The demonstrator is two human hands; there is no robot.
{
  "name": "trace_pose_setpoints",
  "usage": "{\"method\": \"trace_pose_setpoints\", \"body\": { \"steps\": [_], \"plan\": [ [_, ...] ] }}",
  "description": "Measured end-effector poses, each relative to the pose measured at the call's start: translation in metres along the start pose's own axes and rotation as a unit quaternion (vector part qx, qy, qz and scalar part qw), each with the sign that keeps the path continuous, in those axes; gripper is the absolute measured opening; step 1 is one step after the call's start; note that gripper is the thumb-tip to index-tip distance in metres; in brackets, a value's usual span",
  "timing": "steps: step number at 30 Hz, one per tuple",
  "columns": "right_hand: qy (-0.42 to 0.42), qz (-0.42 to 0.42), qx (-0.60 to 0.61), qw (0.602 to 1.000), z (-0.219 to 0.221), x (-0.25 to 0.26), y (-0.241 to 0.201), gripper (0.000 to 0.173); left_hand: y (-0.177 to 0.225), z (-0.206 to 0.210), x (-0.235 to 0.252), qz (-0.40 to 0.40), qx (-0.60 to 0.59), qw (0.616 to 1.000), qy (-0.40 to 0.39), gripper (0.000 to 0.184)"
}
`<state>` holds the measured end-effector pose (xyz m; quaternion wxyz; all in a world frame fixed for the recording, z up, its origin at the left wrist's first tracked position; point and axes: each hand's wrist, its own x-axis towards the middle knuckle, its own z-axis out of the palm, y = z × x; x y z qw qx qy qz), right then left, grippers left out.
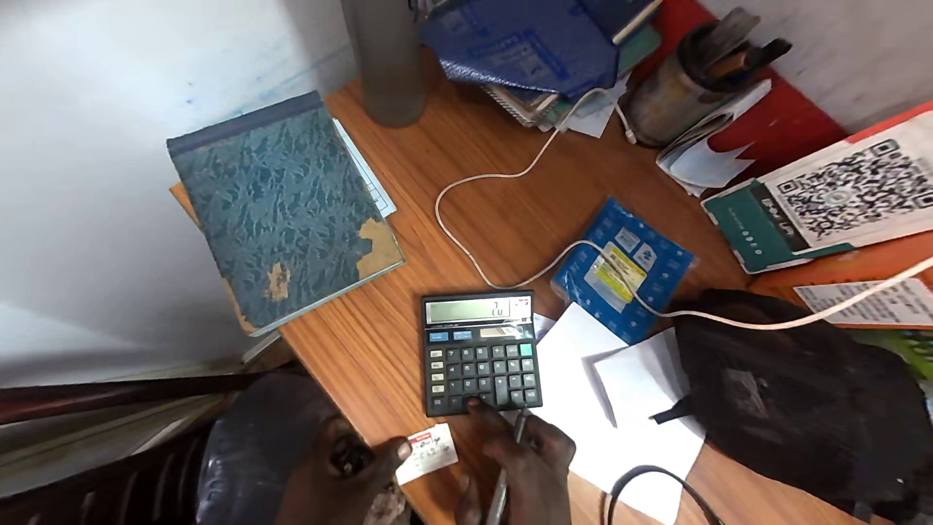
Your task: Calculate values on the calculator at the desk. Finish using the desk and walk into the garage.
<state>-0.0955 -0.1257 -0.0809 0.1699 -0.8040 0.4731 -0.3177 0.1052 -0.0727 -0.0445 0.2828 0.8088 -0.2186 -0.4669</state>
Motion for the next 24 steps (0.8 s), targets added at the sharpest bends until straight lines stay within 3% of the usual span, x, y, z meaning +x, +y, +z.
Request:
{"method": "trace_pose_setpoints", "body": {
  "steps": [24],
  "plan": [
    [0.095, 0.048, 0.079, 0.991, -0.0054, 0.0014, 0.0022, 0.022, -0.0008, -0.0002, 0.0008, 0.001, 0.006, 1.0, 0.003, 0.052]
  ]
}}
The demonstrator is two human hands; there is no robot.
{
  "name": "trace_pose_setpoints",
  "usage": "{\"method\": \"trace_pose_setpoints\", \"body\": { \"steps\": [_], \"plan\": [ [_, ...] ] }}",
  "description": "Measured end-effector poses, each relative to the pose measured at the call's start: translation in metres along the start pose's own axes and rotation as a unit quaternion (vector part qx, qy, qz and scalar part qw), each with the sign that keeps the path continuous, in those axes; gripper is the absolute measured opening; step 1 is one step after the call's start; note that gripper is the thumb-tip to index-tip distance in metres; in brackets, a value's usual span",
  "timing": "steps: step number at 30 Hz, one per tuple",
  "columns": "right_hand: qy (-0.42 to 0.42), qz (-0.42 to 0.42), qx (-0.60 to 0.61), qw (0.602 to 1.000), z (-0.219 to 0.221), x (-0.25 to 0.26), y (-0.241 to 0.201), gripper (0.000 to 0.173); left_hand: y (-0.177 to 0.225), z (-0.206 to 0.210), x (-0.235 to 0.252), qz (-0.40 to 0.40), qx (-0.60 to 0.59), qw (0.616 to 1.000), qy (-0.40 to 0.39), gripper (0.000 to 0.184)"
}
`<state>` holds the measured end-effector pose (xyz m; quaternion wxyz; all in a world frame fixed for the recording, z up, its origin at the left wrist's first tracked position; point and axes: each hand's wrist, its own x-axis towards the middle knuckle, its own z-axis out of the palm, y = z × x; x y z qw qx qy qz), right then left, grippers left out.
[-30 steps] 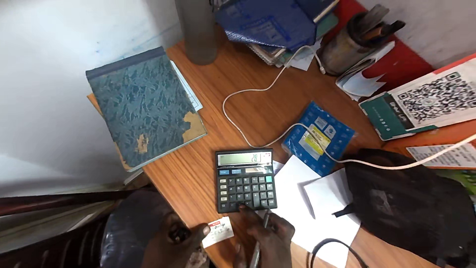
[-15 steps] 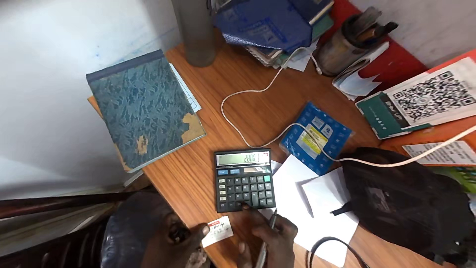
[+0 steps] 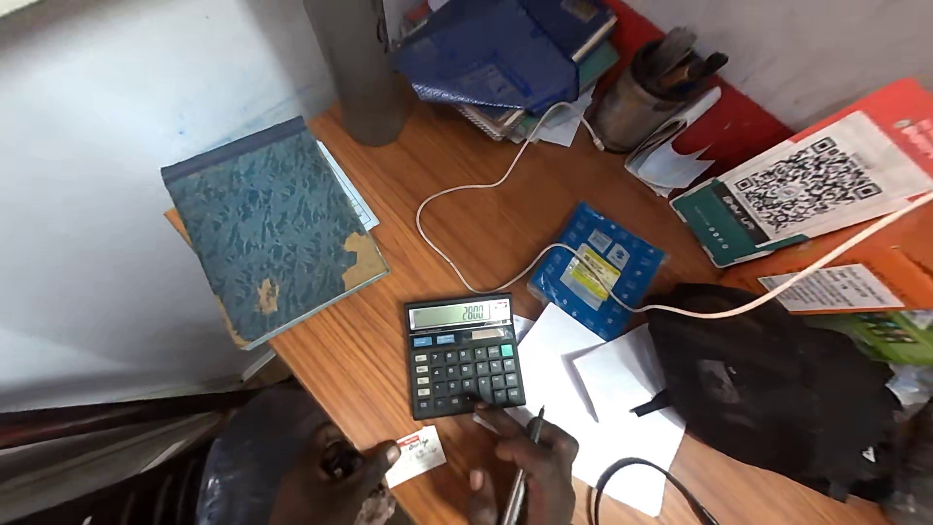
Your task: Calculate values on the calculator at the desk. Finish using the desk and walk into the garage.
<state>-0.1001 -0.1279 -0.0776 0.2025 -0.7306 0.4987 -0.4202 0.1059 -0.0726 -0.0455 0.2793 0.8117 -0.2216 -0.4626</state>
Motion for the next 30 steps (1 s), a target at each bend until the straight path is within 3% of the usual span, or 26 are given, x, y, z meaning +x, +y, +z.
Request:
{"method": "trace_pose_setpoints", "body": {
  "steps": [21, 30],
  "plan": [
    [-0.033, -0.069, -0.068, 0.995, -0.005, 0.001, 0.011, 0.024, 0.003, 0.001, -0.004, 0.004, -0.016, 1.0, 0.001, 0.052],
    [-0.03, -0.012, -0.144, 0.989, -0.004, 0.007, 0.005, 0.033, 0.0, 0.001, -0.002, -0.001, -0.016, 1.0, -0.004, 0.051]
  ]
}}
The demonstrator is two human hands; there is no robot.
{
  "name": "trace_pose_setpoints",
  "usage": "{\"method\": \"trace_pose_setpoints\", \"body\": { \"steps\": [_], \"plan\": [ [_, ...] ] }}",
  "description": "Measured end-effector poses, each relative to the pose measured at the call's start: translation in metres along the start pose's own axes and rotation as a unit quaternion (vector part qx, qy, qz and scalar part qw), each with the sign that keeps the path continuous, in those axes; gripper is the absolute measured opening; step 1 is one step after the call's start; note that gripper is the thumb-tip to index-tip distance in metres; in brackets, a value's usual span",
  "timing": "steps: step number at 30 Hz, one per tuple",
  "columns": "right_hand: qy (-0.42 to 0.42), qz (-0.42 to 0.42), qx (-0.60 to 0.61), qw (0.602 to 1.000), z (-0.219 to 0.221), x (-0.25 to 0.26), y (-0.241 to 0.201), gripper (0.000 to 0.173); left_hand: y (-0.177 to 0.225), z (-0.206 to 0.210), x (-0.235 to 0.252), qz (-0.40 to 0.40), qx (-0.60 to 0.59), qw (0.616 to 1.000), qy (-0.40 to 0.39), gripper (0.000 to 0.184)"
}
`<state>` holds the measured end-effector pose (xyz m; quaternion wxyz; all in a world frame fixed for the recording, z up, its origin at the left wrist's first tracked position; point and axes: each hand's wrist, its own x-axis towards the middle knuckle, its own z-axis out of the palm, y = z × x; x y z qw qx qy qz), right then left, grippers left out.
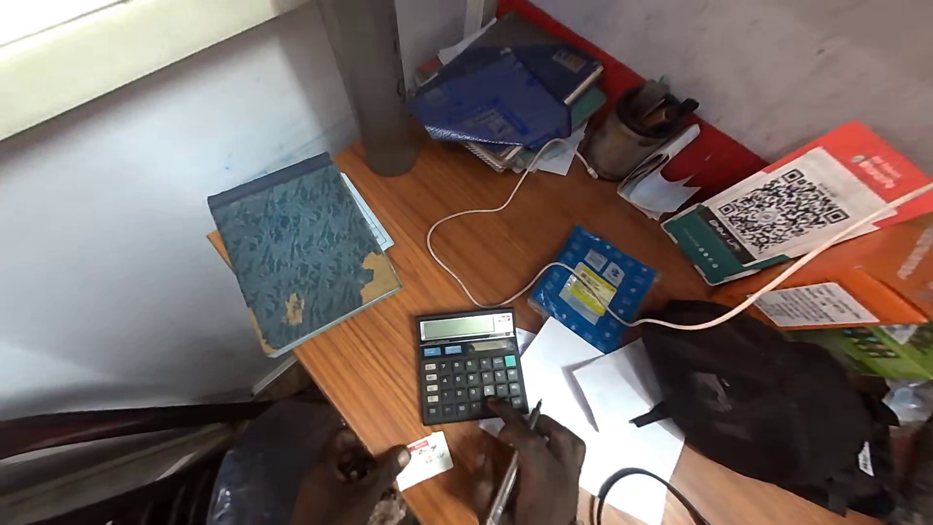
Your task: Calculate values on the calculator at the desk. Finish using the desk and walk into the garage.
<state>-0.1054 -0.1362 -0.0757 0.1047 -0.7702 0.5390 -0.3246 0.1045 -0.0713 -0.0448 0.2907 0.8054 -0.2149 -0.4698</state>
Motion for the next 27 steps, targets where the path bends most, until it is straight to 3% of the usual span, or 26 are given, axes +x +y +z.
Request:
{"method": "trace_pose_setpoints", "body": {
  "steps": [8, 14, 17, 22, 27],
  "plan": [
    [0.022, -0.031, 0.094, 0.995, -0.003, -0.004, 0.004, 0.029, 0.001, 0.002, -0.002, -0.003, -0.004, 1.0, 0.006, 0.051],
    [-0.053, -0.06, 0.25, 0.965, -0.008, -0.008, 0.011, 0.053, 0.0, 0.003, -0.004, 0.0, 0.003, 1.0, 0.016, 0.049],
    [-0.107, -0.089, 0.316, 0.939, -0.005, -0.022, 0.02, 0.055, 0.003, 0.003, -0.006, 0.007, 0.011, 1.0, 0.02, 0.046],
    [-0.123, -0.02, 0.349, 0.929, -0.012, -0.034, 0.006, 0.054, -0.002, 0.004, -0.004, 0.009, 0.018, 1.0, 0.022, 0.048],
    [-0.146, 0.018, 0.308, 0.94, -0.014, -0.027, -0.005, 0.054, -0.001, 0.004, -0.005, -0.003, 0.013, 1.0, 0.025, 0.05]
  ]
}}
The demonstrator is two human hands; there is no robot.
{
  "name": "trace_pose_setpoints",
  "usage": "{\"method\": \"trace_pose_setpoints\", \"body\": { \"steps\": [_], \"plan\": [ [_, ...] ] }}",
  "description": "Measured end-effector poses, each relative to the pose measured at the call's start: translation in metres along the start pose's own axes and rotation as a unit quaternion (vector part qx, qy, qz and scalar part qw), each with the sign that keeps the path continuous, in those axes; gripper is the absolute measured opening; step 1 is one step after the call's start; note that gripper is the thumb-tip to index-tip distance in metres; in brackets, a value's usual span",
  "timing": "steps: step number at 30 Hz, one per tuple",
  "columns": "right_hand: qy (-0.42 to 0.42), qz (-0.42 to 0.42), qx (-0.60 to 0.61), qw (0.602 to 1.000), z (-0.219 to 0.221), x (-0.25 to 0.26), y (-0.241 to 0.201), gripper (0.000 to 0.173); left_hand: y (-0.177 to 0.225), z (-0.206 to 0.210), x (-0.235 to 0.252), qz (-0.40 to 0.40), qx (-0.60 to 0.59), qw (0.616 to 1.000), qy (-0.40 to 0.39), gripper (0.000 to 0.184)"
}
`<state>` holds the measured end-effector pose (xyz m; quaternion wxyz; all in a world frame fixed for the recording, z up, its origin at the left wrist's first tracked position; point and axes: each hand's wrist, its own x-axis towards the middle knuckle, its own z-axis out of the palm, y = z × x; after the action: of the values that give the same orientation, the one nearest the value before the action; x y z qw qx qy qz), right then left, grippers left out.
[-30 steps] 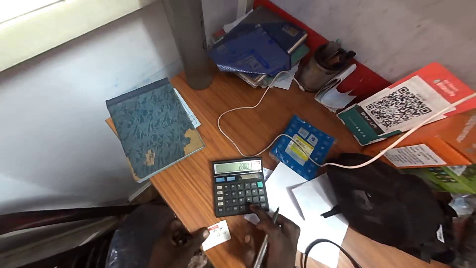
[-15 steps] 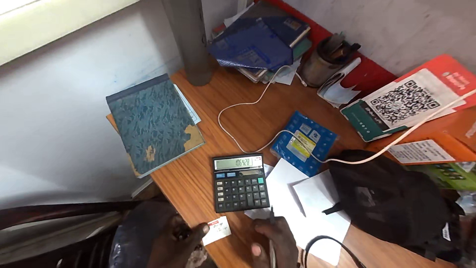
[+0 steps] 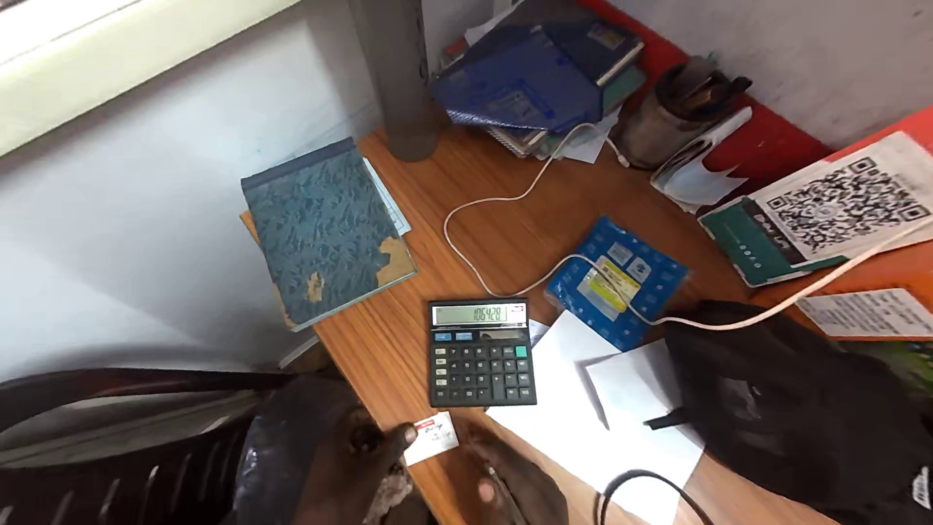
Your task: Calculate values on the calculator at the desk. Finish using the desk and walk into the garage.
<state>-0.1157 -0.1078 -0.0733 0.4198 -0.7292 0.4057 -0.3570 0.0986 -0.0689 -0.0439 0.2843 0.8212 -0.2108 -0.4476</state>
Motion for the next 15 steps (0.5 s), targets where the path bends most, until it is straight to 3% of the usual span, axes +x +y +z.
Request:
{"method": "trace_pose_setpoints", "body": {
  "steps": [3, 7, 15],
  "plan": [
    [0.015, -0.059, -0.01, 0.998, 0.0027, -0.0005, 0.0088, 0.041, 0.001, 0.0012, -0.0001, -0.004, 0.008, 1.0, 0.001, 0.049],
    [0.016, -0.046, 0.014, 0.999, 0.0037, -0.0021, 0.0103, 0.029, 0.0031, 0.0016, -0.0013, -0.014, -0.001, 1.0, 0.008, 0.052],
    [0.035, -0.038, 0.013, 0.999, 0.0039, -0.0016, 0.0095, 0.028, 0.005, 0.0028, -0.0023, -0.022, -0.017, 1.0, 0.006, 0.049]
  ]
}}
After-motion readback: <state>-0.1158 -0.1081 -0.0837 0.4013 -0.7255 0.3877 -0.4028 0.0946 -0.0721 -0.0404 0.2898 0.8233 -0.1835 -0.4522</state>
